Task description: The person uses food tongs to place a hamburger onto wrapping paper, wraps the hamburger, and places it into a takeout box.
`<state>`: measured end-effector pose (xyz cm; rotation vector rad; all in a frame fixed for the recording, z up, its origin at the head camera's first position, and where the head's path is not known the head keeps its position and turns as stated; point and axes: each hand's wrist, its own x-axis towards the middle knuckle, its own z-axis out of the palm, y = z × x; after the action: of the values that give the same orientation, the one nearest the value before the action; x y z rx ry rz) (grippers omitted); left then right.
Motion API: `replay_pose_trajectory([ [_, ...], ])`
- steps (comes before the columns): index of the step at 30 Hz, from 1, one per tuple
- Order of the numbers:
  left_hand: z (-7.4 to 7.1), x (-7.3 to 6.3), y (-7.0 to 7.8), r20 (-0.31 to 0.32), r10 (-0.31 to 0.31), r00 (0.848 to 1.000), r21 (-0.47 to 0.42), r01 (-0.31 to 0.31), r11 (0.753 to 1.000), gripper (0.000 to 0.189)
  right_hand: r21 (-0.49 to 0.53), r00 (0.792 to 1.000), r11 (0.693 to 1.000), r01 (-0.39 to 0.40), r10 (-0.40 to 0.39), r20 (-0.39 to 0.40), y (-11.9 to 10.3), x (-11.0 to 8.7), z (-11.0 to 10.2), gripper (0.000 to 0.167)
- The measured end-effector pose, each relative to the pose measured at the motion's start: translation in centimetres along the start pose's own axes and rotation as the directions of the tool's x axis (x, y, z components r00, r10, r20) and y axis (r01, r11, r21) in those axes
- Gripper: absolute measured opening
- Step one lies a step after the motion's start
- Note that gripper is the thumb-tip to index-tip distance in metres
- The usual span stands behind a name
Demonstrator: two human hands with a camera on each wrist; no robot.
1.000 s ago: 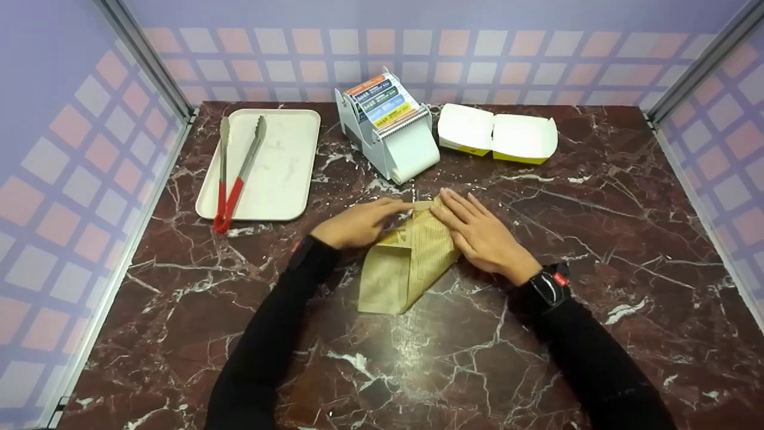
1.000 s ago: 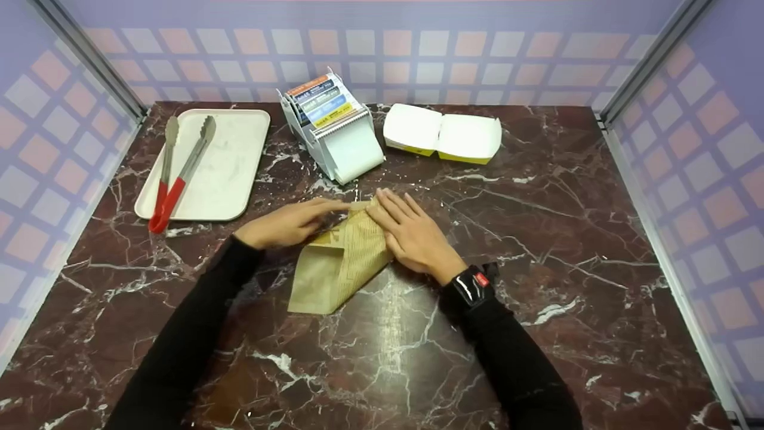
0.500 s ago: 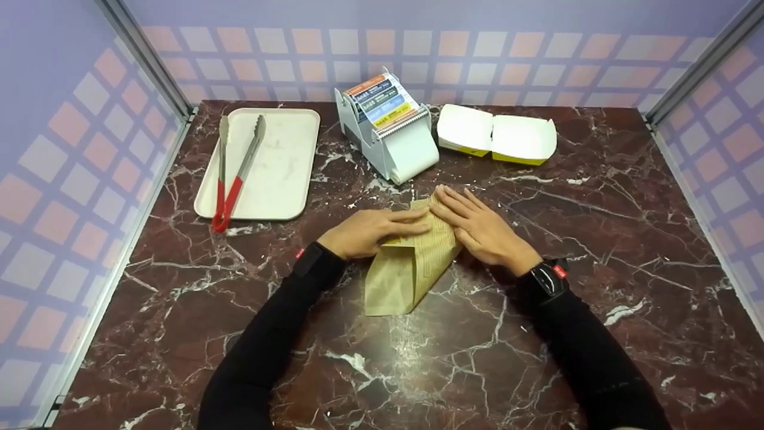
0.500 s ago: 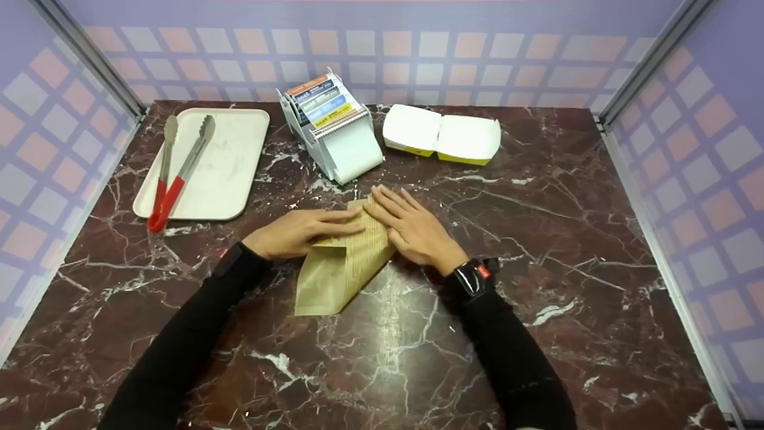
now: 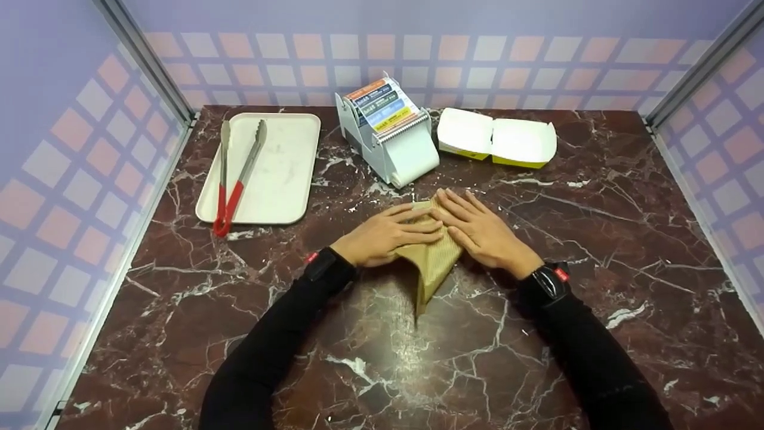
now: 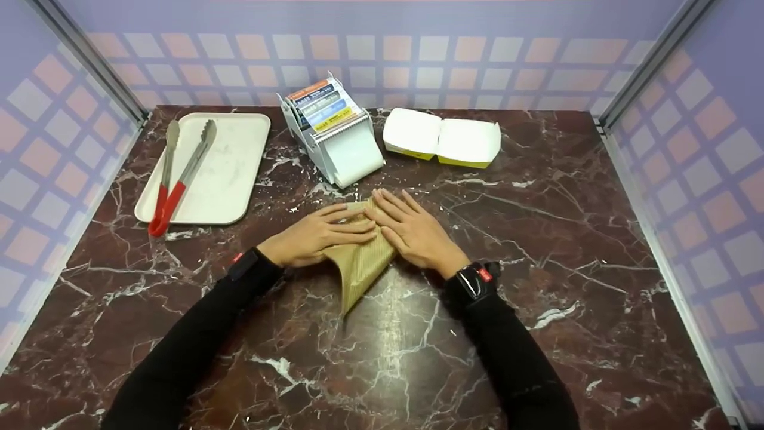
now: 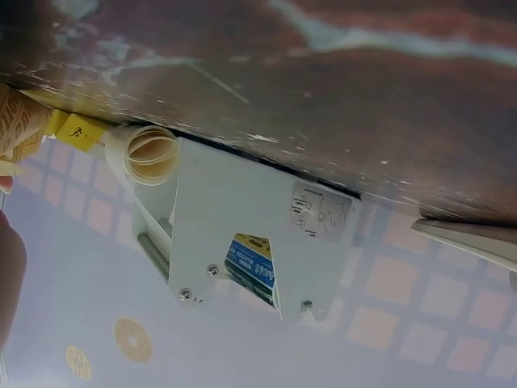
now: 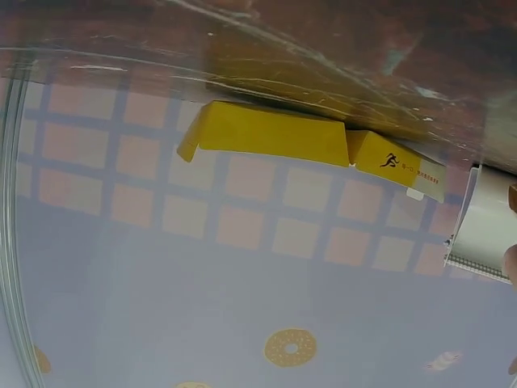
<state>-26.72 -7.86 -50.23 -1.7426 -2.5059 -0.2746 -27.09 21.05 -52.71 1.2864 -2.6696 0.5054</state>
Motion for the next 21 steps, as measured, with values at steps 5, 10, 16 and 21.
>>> replay_pose_trajectory([
  [5,0.1,0.2,0.0,-0.01,-0.005,1.0,-0.176,0.003,0.984,0.052,-0.097,0.99,0.993,0.07,-0.081,-0.119,-0.4,-0.4,0.5,0.053],
  [10,0.0,0.3,0.1,-0.015,-0.008,1.0,-0.226,0.005,0.974,0.052,-0.168,0.971,0.984,0.054,-0.091,-0.223,-2.4,-1.7,0.9,0.051],
  [16,0.2,0.8,0.3,0.015,-0.075,0.997,-0.265,0.076,0.961,0.05,-0.114,0.997,0.993,-0.012,0.003,-0.081,-6.1,-4.1,1.2,0.083],
  [21,0.0,0.5,0.2,0.028,-0.12,0.992,-0.293,0.123,0.948,0.047,-0.213,0.989,0.975,-0.064,0.033,-0.144,-8.2,-3.6,2.3,0.097],
])
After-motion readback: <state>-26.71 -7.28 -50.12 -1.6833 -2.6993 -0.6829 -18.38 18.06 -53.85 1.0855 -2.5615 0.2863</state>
